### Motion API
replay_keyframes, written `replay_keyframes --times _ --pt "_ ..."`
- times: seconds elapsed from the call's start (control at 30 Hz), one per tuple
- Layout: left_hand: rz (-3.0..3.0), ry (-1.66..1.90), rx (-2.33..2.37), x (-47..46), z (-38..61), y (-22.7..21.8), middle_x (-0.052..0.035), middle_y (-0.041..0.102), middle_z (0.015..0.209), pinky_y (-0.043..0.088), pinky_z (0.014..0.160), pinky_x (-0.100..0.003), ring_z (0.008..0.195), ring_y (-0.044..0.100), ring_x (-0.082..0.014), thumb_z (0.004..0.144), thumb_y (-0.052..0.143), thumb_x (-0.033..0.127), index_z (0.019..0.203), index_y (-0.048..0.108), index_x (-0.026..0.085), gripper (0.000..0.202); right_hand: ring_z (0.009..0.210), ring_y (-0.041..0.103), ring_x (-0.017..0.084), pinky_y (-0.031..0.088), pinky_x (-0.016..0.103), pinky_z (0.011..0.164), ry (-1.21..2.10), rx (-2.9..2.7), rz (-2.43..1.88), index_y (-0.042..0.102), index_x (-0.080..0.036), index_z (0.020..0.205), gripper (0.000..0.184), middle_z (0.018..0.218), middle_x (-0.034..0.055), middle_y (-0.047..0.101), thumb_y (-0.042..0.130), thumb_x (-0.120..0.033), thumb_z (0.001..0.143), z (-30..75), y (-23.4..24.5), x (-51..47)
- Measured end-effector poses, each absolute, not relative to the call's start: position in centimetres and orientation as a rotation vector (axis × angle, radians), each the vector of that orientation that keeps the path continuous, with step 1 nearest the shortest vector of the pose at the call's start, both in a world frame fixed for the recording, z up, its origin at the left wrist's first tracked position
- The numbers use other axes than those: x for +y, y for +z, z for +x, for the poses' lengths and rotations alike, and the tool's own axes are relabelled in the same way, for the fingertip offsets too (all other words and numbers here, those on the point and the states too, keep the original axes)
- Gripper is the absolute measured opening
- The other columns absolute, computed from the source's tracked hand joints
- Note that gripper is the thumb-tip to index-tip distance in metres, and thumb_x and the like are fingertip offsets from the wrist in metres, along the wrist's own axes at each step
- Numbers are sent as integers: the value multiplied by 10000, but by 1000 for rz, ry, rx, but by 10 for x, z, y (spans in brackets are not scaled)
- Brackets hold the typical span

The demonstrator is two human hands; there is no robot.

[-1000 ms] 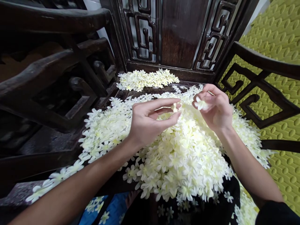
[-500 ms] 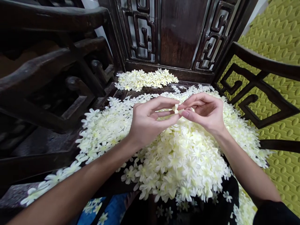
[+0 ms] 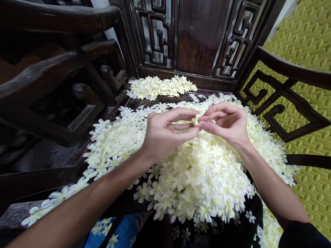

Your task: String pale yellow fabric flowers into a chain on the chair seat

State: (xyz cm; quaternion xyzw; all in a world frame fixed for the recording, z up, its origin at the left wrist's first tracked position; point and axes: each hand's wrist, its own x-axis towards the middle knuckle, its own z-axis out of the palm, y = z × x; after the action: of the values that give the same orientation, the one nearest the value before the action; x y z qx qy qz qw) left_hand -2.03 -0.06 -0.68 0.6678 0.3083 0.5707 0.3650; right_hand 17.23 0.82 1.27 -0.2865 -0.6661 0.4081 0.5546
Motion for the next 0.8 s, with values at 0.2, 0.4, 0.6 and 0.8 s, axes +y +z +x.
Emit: replay_keyframes --times 0.2,0.4,0.6,0.8 --pt "1717 1462 800 0 -20 -8 -8 793 1015 690 831 -343 935 770 -227 745 828 287 1052 775 280 312 759 780 174 648 272 712 975 -1571 -686 767 -202 915 306 841 24 810 917 -168 650 173 12 8" --pt "1718 1476 797 0 -19 -8 -3 794 1003 691 833 -346 919 772 -225 738 838 284 1057 775 285 325 760 777 179 659 305 740 974 -1577 -705 771 -207 922 304 844 25 809 918 -204 655 174 12 8" --pt "1710 1469 798 1 -19 -8 -1 794 996 691 832 -354 901 773 -220 742 834 302 1054 775 288 318 726 768 169 646 270 651 967 -1582 -699 774 -209 922 300 836 25 805 915 -212 657 174 11 10" --pt "1709 1462 805 1 -19 -9 -2 794 999 687 836 -352 899 770 -217 745 832 310 1063 776 285 323 734 767 166 651 275 683 979 -1571 -701 777 -209 919 308 844 22 807 919 -186 647 174 12 8"
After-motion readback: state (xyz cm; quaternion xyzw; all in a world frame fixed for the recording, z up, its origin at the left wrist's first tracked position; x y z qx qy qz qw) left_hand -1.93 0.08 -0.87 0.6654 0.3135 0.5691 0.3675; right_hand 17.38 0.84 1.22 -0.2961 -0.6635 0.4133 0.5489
